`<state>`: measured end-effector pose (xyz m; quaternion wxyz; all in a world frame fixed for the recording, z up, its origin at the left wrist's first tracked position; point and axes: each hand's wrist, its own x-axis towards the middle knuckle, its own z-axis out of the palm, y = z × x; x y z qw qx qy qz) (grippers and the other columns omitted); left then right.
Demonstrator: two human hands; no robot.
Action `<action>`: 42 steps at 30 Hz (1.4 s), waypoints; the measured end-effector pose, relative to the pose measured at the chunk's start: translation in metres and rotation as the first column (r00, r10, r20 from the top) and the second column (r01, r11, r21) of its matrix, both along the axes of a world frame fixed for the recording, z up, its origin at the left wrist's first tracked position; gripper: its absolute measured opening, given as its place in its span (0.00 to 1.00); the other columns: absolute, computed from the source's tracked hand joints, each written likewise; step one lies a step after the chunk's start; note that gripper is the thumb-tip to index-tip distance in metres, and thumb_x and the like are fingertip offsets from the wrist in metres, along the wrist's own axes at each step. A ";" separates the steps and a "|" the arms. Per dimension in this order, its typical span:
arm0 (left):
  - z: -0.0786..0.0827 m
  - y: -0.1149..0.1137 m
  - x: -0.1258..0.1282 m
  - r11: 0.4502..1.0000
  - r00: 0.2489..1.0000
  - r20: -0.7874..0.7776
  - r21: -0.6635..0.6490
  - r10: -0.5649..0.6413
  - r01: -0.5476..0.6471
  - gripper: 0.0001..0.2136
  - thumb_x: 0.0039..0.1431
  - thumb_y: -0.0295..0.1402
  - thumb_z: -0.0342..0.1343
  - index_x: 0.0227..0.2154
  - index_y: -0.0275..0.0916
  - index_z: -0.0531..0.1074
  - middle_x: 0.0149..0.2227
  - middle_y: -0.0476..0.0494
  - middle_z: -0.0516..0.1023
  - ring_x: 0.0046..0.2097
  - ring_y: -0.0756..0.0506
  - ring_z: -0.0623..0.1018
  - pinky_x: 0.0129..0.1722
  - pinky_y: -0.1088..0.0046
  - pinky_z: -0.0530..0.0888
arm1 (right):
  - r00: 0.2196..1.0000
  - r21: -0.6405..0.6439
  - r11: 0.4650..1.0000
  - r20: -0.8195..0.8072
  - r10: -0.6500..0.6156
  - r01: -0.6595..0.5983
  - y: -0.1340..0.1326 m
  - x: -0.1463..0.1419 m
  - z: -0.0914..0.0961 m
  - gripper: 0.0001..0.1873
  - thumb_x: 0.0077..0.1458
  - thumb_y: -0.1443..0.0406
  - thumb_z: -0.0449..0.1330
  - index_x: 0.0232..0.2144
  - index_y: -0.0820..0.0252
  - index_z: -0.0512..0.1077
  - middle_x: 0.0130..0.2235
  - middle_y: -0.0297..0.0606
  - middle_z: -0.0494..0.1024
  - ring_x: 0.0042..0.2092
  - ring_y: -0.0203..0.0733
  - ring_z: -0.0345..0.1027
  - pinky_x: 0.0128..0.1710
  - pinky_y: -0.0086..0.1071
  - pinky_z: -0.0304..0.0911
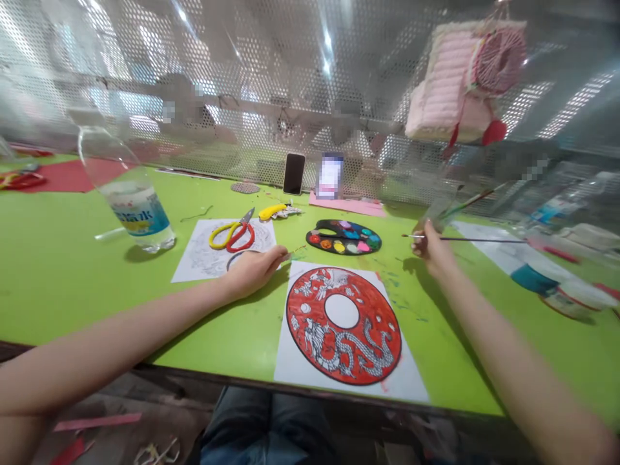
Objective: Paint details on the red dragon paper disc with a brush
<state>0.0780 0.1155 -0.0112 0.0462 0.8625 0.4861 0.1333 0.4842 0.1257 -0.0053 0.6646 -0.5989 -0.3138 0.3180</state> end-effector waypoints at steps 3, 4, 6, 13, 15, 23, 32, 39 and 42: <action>0.005 0.004 -0.004 0.998 0.997 0.056 0.011 0.053 -0.054 0.14 0.67 0.39 0.54 0.49 0.35 0.70 0.42 0.43 0.76 0.38 0.48 0.78 0.39 0.66 0.78 | 0.998 -0.053 0.998 0.055 0.043 -0.040 -0.003 -0.023 -0.001 0.11 0.65 0.60 0.58 0.39 0.66 0.71 0.31 0.32 0.73 0.26 0.29 0.65 0.23 0.24 0.65; 0.008 0.007 -0.006 0.997 0.994 0.077 0.014 0.077 -0.079 0.14 0.67 0.39 0.54 0.49 0.35 0.69 0.43 0.43 0.76 0.39 0.47 0.78 0.40 0.65 0.78 | 0.994 -0.069 0.995 0.077 0.074 -0.069 -0.005 -0.031 0.000 0.10 0.64 0.62 0.58 0.37 0.66 0.71 0.30 0.31 0.72 0.25 0.28 0.65 0.22 0.23 0.63; 0.016 0.020 -0.010 0.992 0.985 0.119 0.014 0.122 -0.125 0.14 0.67 0.39 0.53 0.50 0.36 0.69 0.43 0.43 0.76 0.40 0.47 0.78 0.42 0.63 0.78 | 0.980 -0.095 0.985 0.121 0.156 -0.145 -0.008 -0.047 0.003 0.09 0.63 0.63 0.60 0.34 0.66 0.71 0.29 0.30 0.73 0.25 0.28 0.66 0.22 0.22 0.63; 0.040 0.107 0.004 0.988 0.987 0.054 -0.052 0.149 -0.146 0.15 0.66 0.40 0.54 0.49 0.36 0.70 0.45 0.42 0.75 0.42 0.45 0.77 0.43 0.62 0.78 | 0.844 -0.210 0.871 0.226 0.486 -0.445 0.023 -0.113 0.042 0.18 0.66 0.56 0.56 0.32 0.65 0.72 0.24 0.29 0.71 0.22 0.28 0.65 0.22 0.24 0.64; 0.040 0.129 0.015 0.987 0.988 0.001 -0.039 0.156 -0.156 0.15 0.66 0.40 0.55 0.49 0.37 0.70 0.48 0.41 0.74 0.45 0.44 0.77 0.45 0.60 0.77 | 0.801 -0.228 0.840 0.257 0.540 -0.493 0.045 -0.135 0.056 0.17 0.66 0.55 0.55 0.34 0.64 0.72 0.25 0.30 0.72 0.22 0.28 0.64 0.21 0.24 0.64; 0.015 0.154 0.014 0.986 0.966 -0.222 -0.066 0.132 -0.150 0.15 0.65 0.39 0.56 0.50 0.37 0.70 0.50 0.40 0.73 0.48 0.43 0.76 0.47 0.59 0.76 | 0.667 -0.366 0.751 0.348 0.658 -0.550 0.127 -0.201 0.057 0.16 0.65 0.56 0.56 0.41 0.65 0.72 0.35 0.36 0.76 0.32 0.34 0.71 0.32 0.31 0.71; 0.009 0.163 0.005 0.984 0.945 -0.317 -0.122 0.081 -0.126 0.14 0.65 0.39 0.56 0.49 0.38 0.70 0.50 0.41 0.73 0.48 0.43 0.76 0.47 0.60 0.76 | 0.426 -0.397 0.761 0.652 0.627 -0.513 0.164 -0.223 0.020 0.15 0.64 0.60 0.59 0.48 0.63 0.71 0.48 0.42 0.75 0.46 0.42 0.72 0.45 0.41 0.71; 0.020 0.159 0.012 0.982 0.943 -0.328 -0.154 0.050 -0.106 0.15 0.64 0.39 0.57 0.50 0.37 0.70 0.50 0.40 0.73 0.48 0.43 0.76 0.47 0.59 0.76 | 0.284 -0.447 0.767 0.745 0.604 -0.460 0.177 -0.219 0.000 0.17 0.64 0.59 0.59 0.51 0.63 0.70 0.49 0.43 0.74 0.46 0.43 0.72 0.45 0.42 0.71; 0.029 0.158 0.009 0.986 0.961 -0.272 -0.140 0.046 -0.087 0.14 0.65 0.38 0.56 0.49 0.37 0.70 0.50 0.40 0.74 0.47 0.44 0.76 0.47 0.60 0.77 | 0.241 -0.451 0.771 0.770 0.590 -0.450 0.178 -0.215 -0.004 0.17 0.64 0.59 0.58 0.51 0.63 0.70 0.49 0.43 0.74 0.46 0.43 0.72 0.45 0.42 0.71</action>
